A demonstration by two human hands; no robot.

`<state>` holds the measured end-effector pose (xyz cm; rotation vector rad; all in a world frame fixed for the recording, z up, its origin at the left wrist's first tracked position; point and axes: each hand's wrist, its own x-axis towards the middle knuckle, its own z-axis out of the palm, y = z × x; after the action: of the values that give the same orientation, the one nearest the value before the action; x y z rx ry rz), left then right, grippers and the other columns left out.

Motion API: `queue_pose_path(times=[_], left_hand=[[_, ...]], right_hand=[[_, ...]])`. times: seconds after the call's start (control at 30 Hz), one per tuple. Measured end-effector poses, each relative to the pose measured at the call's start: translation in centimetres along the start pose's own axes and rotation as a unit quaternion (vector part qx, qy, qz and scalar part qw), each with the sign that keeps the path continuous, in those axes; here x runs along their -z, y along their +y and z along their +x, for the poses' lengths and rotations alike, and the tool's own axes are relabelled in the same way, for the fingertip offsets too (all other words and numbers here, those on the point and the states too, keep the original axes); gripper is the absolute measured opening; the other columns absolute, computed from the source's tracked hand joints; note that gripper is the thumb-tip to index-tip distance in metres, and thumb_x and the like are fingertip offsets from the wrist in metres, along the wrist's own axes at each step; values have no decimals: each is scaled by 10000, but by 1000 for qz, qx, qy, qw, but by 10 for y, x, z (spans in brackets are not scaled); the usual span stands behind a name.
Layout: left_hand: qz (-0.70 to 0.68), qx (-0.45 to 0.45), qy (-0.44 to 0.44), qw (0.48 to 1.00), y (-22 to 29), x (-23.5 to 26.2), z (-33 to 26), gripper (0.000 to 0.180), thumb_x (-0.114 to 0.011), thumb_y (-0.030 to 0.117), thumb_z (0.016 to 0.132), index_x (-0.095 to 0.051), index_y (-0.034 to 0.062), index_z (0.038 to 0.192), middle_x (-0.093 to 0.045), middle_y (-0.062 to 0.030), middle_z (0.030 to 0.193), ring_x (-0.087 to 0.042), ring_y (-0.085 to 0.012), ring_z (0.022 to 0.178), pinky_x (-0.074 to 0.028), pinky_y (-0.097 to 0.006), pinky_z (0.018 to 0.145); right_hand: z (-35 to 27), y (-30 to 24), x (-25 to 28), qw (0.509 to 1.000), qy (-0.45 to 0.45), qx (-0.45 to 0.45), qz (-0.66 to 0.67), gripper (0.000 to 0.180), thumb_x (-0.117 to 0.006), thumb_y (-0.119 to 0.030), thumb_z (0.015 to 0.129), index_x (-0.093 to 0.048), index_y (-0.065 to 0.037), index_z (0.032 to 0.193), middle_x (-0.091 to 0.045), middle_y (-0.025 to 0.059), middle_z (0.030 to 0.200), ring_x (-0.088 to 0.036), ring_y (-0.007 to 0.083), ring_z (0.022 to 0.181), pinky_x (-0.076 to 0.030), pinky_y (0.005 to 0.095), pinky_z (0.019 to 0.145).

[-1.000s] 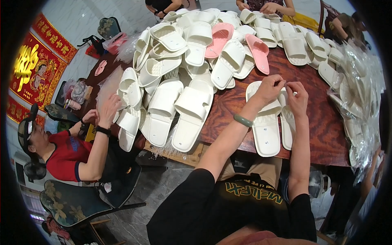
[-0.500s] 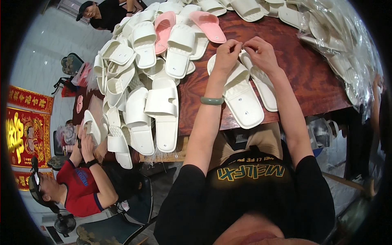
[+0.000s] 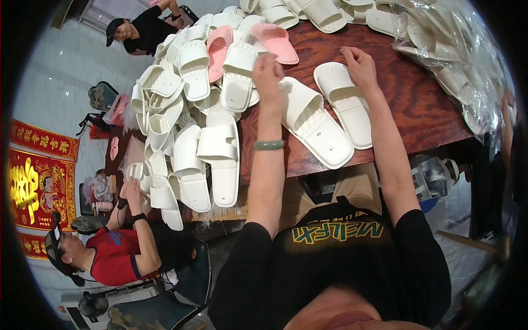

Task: The recorder is inspecting, adjusting, and organizing white and pink slippers at a factory work table.

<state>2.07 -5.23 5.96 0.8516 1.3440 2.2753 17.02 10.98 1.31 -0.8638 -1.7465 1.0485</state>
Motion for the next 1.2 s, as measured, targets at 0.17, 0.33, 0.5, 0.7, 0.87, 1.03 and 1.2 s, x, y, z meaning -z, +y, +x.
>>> queue_pose_path(times=[0.17,0.33,0.5,0.7,0.87,1.03,1.2], left_hand=[[-82,-116,-19,990,94,20,3,140,-491,155,912,-556,34,884,-344,41,563,-300,-73,485,-277,-227,455],[-235,-274,-200,911,234,19,-80,68,-529,66,845,-536,118,802,-423,62,543,-312,-46,466,-271,-229,541],[-304,-231,-492,783,250,21,-137,79,-580,193,867,-579,117,847,-453,62,481,-375,-39,401,-319,-244,509],[505,52,-361,782,87,-16,-105,476,-512,445,867,-637,-14,848,-619,-170,698,-624,-306,683,-464,-413,614],[614,43,-224,756,0,-21,-103,609,-543,521,806,-628,-77,886,-652,-203,842,-637,-349,817,-496,-411,748],[618,58,-178,764,-35,-31,-81,404,-565,356,807,-663,-35,838,-652,-218,868,-645,-332,834,-503,-409,744],[637,12,-141,758,-54,-19,-64,222,-545,180,748,-671,2,787,-655,-214,835,-653,-332,801,-508,-419,711]], right_hand=[[10,30,6,1000,2,-2,-1,336,-536,-337,868,-666,-32,920,-645,162,765,-625,262,732,-458,354,677],[13,34,9,998,-19,9,-64,364,-535,-343,880,-657,0,865,-639,96,696,-562,137,644,-439,298,619],[17,35,4,998,-54,17,-27,341,-548,-317,882,-660,0,939,-661,53,783,-554,92,741,-449,272,686],[20,51,17,998,-59,23,-10,324,-546,-274,894,-650,30,849,-562,1,662,-478,79,650,-413,258,614],[8,39,-10,989,-123,-3,77,311,-534,-242,911,-659,41,883,-571,-10,704,-487,78,655,-404,241,609],[5,34,-1,986,-126,-67,82,306,-540,-242,908,-665,32,957,-654,33,859,-561,94,789,-436,232,730],[-1,29,-11,990,-135,-8,50,293,-555,-242,889,-674,23,931,-663,36,848,-564,90,795,-438,228,741]])
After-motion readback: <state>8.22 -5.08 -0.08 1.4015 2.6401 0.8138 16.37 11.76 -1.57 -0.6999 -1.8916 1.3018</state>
